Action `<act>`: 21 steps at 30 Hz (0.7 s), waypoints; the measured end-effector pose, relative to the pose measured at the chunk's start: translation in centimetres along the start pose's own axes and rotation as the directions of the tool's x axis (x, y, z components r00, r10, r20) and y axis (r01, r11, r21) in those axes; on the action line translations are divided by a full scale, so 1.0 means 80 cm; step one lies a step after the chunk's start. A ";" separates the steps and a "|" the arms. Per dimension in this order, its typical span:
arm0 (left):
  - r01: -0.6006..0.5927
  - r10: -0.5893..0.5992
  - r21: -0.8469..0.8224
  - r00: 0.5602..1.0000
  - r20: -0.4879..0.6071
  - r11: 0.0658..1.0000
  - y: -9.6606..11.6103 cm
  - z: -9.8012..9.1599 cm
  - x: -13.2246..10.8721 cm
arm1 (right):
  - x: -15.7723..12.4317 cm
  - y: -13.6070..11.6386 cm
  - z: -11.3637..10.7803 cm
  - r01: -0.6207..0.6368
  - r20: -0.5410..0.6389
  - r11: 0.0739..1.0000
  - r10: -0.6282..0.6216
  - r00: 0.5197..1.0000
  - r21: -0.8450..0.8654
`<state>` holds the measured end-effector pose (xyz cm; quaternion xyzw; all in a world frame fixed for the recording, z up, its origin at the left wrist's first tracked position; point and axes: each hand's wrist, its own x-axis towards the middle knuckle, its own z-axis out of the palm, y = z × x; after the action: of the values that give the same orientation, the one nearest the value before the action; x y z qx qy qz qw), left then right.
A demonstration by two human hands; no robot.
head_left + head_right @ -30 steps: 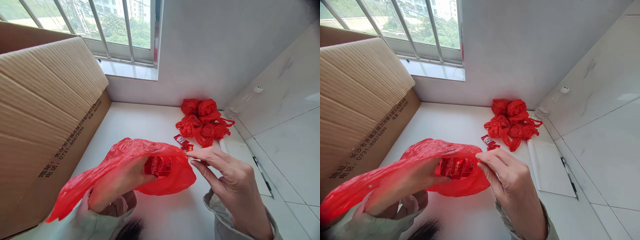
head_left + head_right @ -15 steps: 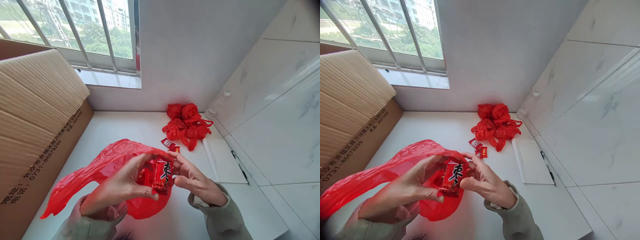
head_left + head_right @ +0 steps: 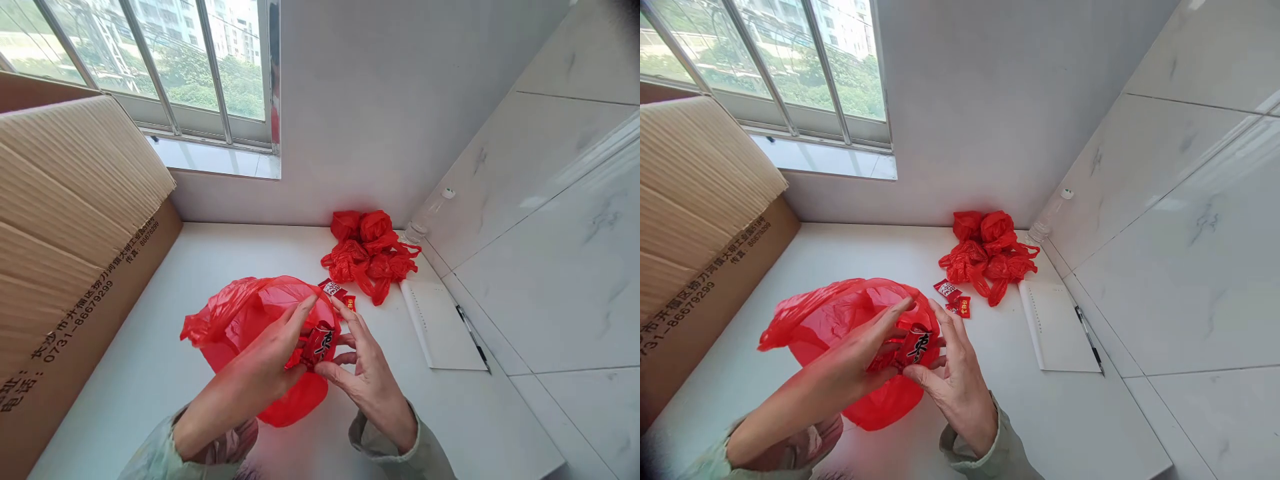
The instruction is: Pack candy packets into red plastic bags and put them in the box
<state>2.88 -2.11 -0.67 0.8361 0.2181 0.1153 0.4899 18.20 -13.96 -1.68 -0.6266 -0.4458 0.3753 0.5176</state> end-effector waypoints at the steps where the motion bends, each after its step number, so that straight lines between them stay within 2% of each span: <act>1: 0.010 -0.010 0.007 1.000 0.008 1.000 -0.004 0.001 0.001 | -0.004 0.003 0.001 0.025 -0.027 0.999 -0.026 0.999 -0.039; 4: 0.003 -0.002 -0.040 1.000 0.031 0.999 -0.008 -0.002 0.004 | -0.014 0.013 -0.001 0.124 -0.048 0.963 -0.139 0.989 -0.238; 8: -0.022 0.033 -0.114 0.995 0.099 0.993 0.000 -0.008 0.003 | -0.015 0.020 -0.011 0.248 -0.008 0.852 -0.283 0.959 -0.462; 12: -0.061 0.079 -0.167 0.991 0.103 0.984 0.000 -0.004 -0.001 | -0.011 0.014 -0.018 0.396 0.016 0.721 -0.472 0.881 -0.568; 14: -0.072 0.085 -0.152 0.993 0.083 0.986 -0.001 -0.001 -0.003 | -0.012 0.007 -0.019 0.467 0.006 0.676 -0.565 0.825 -0.570; 16: -0.063 0.075 -0.138 0.994 0.078 0.988 0.000 0.000 -0.005 | -0.015 0.001 -0.018 0.506 -0.046 0.686 -0.616 0.787 -0.523; 21: -0.043 0.052 -0.120 0.996 0.067 0.992 0.009 -0.009 -0.008 | -0.024 -0.005 -0.014 0.538 -0.155 0.794 -0.592 0.791 -0.283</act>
<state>2.22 -2.17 0.33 0.8141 0.1735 0.1102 0.5432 18.53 -16.08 -1.04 -0.5574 -0.5882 0.0725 0.5814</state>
